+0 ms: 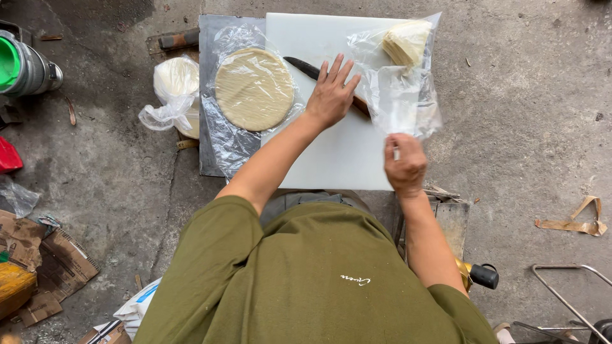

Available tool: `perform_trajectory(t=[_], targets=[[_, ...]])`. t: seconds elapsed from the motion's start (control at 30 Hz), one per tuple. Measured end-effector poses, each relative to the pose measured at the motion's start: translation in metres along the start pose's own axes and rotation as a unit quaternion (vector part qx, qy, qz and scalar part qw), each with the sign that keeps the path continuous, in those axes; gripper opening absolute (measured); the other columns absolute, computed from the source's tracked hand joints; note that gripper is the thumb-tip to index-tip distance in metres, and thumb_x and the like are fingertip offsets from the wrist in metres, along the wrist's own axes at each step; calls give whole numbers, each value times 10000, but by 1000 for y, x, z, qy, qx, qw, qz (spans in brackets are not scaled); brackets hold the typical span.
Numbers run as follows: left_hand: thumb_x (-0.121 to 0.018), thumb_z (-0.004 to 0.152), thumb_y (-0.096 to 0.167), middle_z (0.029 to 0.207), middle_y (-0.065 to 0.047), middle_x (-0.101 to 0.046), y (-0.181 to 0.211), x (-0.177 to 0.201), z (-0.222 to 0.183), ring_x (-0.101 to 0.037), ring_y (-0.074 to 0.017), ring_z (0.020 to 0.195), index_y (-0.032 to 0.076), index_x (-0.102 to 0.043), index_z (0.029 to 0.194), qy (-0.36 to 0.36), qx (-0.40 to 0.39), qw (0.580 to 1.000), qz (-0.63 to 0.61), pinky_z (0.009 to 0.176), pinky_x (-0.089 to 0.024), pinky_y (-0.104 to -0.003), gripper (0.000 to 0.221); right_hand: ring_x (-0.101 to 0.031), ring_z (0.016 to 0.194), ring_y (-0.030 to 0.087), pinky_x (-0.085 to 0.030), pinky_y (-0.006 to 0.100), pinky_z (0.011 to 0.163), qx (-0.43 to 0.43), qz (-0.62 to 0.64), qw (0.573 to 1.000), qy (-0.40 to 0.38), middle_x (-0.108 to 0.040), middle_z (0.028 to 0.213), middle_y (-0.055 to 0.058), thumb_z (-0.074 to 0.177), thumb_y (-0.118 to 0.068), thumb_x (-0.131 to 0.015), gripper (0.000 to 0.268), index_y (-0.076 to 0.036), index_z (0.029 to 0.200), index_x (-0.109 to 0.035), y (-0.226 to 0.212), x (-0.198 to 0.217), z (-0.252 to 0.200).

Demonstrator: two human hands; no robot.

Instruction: The person cuts a stack of round flatbreads into wedges using a knife. They then gather the wedges by hand and place them inside a plastic bag before retrieving another stack of flatbreads from a larger bag.

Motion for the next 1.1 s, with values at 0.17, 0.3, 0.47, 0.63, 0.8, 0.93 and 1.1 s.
perform_trajectory(t=[0.17,0.3,0.47,0.63,0.8,0.93,1.1], targets=[[-685,950,126,1540,-164,-483,33,42,-80,-294,-385,1537,93,-637,1350,79,-19,996,-37,1272,-203,-567,404,-674,955,279,-586,377,816,164,-21,986,30,-679,1140,113,981,-41,-746,210,-26,1184,-694,-68,-4,37],[-682,955,118,1539,-145,-495,48,59,-145,-318,-368,1534,92,-640,1356,85,9,996,-39,1277,-218,-545,404,-599,1098,333,-501,442,916,101,-131,982,-91,-630,1235,136,931,-179,-742,460,-14,1341,-614,-34,-69,71],[-675,960,131,1502,-139,-527,37,67,-207,-355,-370,1514,96,-649,1350,101,115,988,-19,1264,-254,-529,392,-564,1099,361,-462,485,948,53,-158,966,-195,-625,1160,167,914,-257,-762,481,-9,1299,-615,5,-124,67],[-693,972,152,1455,-139,-560,23,69,-251,-405,-368,1479,93,-652,1329,147,210,967,14,1232,-318,-527,364,-546,1156,400,-455,495,1020,76,-80,985,-136,-553,1215,243,989,-178,-704,307,38,1133,-542,6,-129,50],[-721,966,206,1445,-141,-561,-25,82,-264,-459,-379,1415,87,-643,1336,194,369,906,71,1192,-360,-499,396,-512,1259,377,-463,480,1128,40,-30,994,-99,-457,1304,251,1126,-76,-569,164,25,1162,-444,51,-97,30],[-812,779,327,1312,-269,-545,-80,97,-278,-477,-450,1227,-43,-555,1364,230,500,828,111,1016,-359,-533,738,-454,1335,415,-400,537,1190,14,-146,984,-98,-412,1333,290,1104,-105,-588,272,76,1224,-424,92,-84,24],[-792,827,296,1136,-169,-637,-128,83,-302,-549,-384,1105,55,-655,1242,172,556,812,54,991,-408,-503,499,-387,1400,487,-360,570,1146,34,-283,957,-57,-429,1438,277,1042,-247,-699,417,65,1260,-527,61,-81,21]])
Point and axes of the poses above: each hand's wrist, its own z-axis towards the middle knuckle, its own x-axis out of the back of the hand, y = z × x, the point moved 7 cm from there along z, towards the middle knuckle
